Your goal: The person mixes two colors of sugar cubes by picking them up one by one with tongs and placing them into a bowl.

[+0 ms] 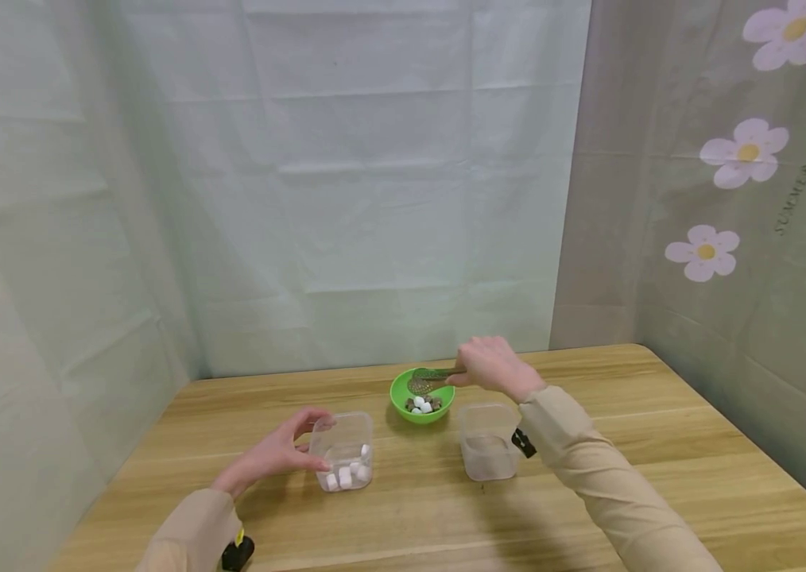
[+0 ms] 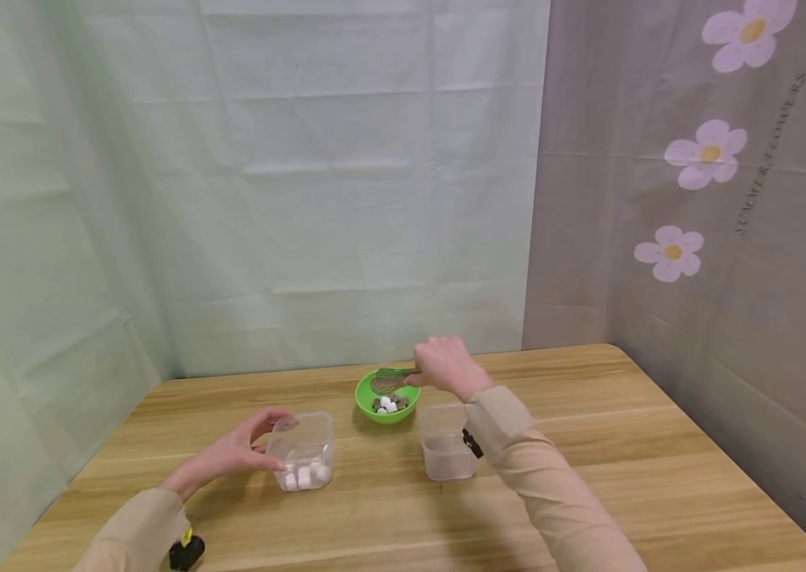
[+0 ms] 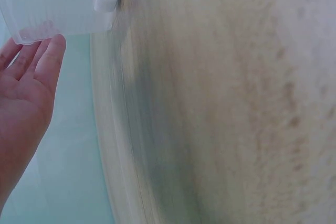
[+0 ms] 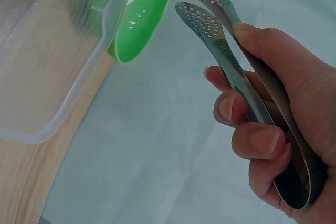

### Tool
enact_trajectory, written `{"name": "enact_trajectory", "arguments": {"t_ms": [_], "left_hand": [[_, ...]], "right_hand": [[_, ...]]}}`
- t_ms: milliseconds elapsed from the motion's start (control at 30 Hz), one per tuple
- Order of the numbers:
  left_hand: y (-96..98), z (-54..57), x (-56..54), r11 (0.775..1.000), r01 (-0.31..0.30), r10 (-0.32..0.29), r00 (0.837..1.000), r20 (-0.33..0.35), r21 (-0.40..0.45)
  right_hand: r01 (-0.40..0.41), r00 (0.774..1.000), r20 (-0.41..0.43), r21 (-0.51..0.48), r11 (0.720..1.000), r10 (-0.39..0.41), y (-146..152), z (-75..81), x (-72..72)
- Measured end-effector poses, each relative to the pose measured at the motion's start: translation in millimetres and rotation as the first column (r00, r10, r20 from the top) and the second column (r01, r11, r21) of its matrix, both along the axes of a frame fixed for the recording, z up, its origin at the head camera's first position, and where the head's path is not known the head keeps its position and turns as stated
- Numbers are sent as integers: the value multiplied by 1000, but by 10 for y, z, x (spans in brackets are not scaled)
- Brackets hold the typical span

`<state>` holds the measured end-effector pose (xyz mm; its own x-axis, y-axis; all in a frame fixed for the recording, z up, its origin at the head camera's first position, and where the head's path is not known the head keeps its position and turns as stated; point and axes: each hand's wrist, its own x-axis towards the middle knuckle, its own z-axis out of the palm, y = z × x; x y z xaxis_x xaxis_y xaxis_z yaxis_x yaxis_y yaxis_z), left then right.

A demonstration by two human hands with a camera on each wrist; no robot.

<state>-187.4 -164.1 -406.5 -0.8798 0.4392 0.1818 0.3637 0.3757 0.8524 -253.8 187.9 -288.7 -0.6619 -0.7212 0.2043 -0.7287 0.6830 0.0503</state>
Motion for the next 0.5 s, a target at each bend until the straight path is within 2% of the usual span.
{"name": "enact_trajectory", "arguments": {"t_ms": [267,500], "left_hand": [[2,2,15,1000,-11,11,1000,1,-10],[6,1,4,1000,-11,11,1000,-2,-10]], "right_hand": [[-49,999,-6,0,999,49,-134,27,95],[-155,988,17,-25,988,155,-324,14,206]]}}
